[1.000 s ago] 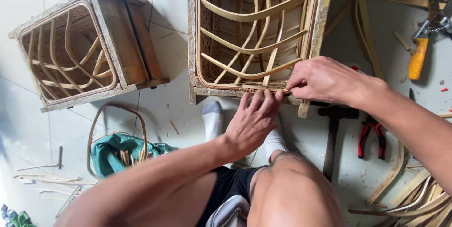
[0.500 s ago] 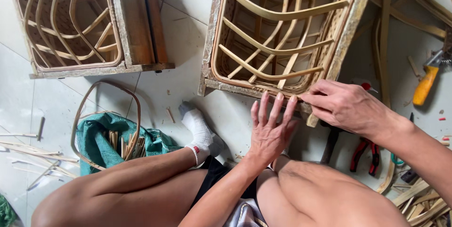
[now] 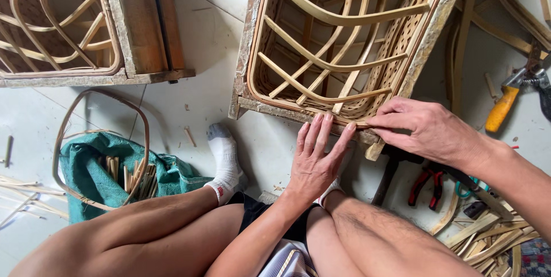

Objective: The person assembles a rectangular basket by inserting thin wooden strips into a wooden mold. They apply glue to the joints, press the strips into place, and use a hammer and pliers to secure and trim the pieces.

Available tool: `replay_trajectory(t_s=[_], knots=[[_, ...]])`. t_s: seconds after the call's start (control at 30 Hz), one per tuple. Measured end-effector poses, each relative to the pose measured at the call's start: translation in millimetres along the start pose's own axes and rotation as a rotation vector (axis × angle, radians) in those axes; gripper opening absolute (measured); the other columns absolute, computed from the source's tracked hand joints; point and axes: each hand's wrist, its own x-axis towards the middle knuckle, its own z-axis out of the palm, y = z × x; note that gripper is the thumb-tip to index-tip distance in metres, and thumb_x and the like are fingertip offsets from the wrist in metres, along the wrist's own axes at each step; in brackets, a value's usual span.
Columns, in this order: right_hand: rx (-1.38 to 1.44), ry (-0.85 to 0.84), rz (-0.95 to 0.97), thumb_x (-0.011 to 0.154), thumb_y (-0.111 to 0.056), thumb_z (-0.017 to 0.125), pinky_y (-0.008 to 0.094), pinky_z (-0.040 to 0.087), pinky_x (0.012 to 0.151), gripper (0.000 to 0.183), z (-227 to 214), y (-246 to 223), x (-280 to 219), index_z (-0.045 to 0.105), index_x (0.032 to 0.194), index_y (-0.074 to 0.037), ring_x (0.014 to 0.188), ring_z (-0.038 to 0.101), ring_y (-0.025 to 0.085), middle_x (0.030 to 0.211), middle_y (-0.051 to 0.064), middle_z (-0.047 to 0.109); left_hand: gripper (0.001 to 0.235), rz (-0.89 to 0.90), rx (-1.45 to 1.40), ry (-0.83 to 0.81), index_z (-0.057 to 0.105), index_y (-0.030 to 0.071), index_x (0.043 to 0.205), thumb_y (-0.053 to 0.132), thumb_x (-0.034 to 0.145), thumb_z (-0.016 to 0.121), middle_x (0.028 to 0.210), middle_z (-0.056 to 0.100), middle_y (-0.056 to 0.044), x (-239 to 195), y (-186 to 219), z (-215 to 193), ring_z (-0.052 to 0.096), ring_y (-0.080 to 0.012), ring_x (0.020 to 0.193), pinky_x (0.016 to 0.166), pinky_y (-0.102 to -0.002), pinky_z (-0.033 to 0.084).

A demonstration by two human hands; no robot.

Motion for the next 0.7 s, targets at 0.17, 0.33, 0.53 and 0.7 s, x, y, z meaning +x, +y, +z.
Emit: replay_trajectory(t_s=[0.17, 0.33, 0.53, 0.7], knots=[[-0.128, -0.168, 0.089, 0.082, -0.019, 0.074, 0.034, 0.060, 0.074, 0.029, -1, -5, 14, 0.077, 0.110, -0.012, 0.081, 0.072, 0.025, 0.099, 0.009, 0.072, 0.063, 0.013, 0.008, -0.011, 0.046, 0.025, 0.159, 0.014, 0.101, 0.069, 0.166, 0.033, -0.018, -3, -4, 5, 0.031, -0.0353, 0.156, 0.130, -0.052, 0.025], [-0.162, -0.241, 0.181, 0.083, -0.023, 0.074, 0.038, 0.060, 0.076, 0.028, -1, -14, 21, 0.079, 0.108, -0.012, 0.085, 0.072, 0.027, 0.096, 0.010, 0.072, 0.068, 0.030, 0.017, 0.002, 0.044, 0.024, 0.160, 0.009, 0.098, 0.068, 0.166, 0.034, -0.018, -5, -6, 7, 0.030, -0.0366, 0.156, 0.130, -0.054, 0.023], [0.037, 0.361, 0.150, 0.083, -0.013, 0.078, 0.035, 0.059, 0.084, 0.028, 39, -28, -29, 0.077, 0.110, -0.006, 0.095, 0.072, 0.023, 0.108, 0.013, 0.073, 0.063, 0.016, 0.070, 0.108, 0.046, 0.030, 0.156, 0.018, 0.099, 0.069, 0.163, 0.039, -0.011, -5, -8, 3, 0.030, -0.0336, 0.153, 0.124, -0.057, 0.020], [0.072, 1.022, 0.484, 0.105, -0.001, 0.074, 0.026, 0.060, 0.085, 0.018, 100, -23, -104, 0.072, 0.123, 0.002, 0.099, 0.072, 0.017, 0.118, 0.014, 0.069, 0.062, 0.034, 0.040, 0.071, 0.047, 0.030, 0.158, 0.017, 0.102, 0.069, 0.166, 0.037, -0.012, -4, -12, 8, 0.029, -0.0370, 0.156, 0.129, -0.054, 0.022]])
